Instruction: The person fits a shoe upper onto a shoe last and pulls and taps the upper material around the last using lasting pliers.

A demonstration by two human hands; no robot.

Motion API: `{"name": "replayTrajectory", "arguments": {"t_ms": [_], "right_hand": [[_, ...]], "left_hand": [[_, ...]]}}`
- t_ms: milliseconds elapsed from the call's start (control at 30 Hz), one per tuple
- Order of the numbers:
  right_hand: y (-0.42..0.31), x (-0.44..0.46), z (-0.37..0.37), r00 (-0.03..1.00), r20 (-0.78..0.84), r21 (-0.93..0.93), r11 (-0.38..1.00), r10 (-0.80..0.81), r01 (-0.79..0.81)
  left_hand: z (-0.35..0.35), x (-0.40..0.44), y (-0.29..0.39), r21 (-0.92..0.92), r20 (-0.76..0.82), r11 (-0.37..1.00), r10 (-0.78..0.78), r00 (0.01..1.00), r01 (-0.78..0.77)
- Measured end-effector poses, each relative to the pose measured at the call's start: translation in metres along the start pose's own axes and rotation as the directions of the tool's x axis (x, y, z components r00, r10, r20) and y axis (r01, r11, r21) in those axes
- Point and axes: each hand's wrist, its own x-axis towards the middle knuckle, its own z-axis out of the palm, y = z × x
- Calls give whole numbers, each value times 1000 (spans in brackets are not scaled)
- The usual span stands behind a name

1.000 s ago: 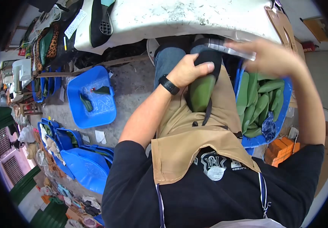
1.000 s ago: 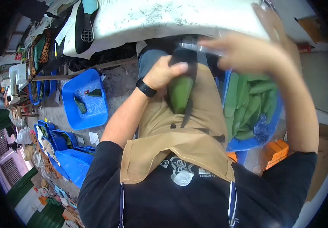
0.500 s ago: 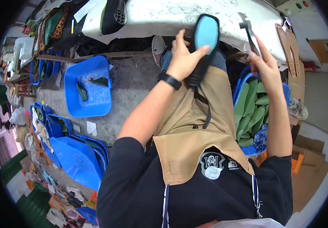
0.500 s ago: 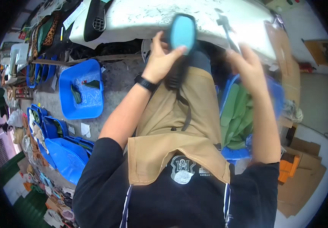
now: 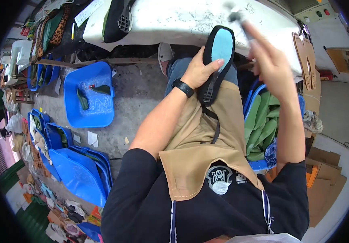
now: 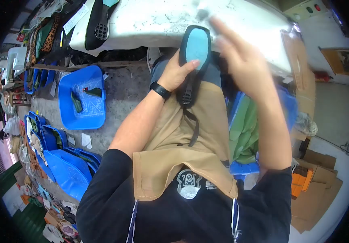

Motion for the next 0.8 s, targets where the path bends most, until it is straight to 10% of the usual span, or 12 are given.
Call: {"name": "replayTrajectory", "arguments": {"t_ms": [233,300,567,667,800], "right_hand": [[26,-7,12,942,-310,233,951,-125,203],[15,-16,6,952,-302,458,870,-42,184],[37,-26,15,988,-111,387,920,107,-56],[57,-12,-8,930,-366,287,946,-34,147],[106,43,-24,869,-416,-554,833,-268,-8]], "left_hand": [[-2,7,15,-70,42,991,-110,993,113],[0,0,13,-87,50,985,-147,988,151],[0,-16,8,-59,40,985,-161,986,163],[5,-8,27,-75,42,985,-155,987,158],[18,-9,85,-389,-47,894,-261,964,223]]}}
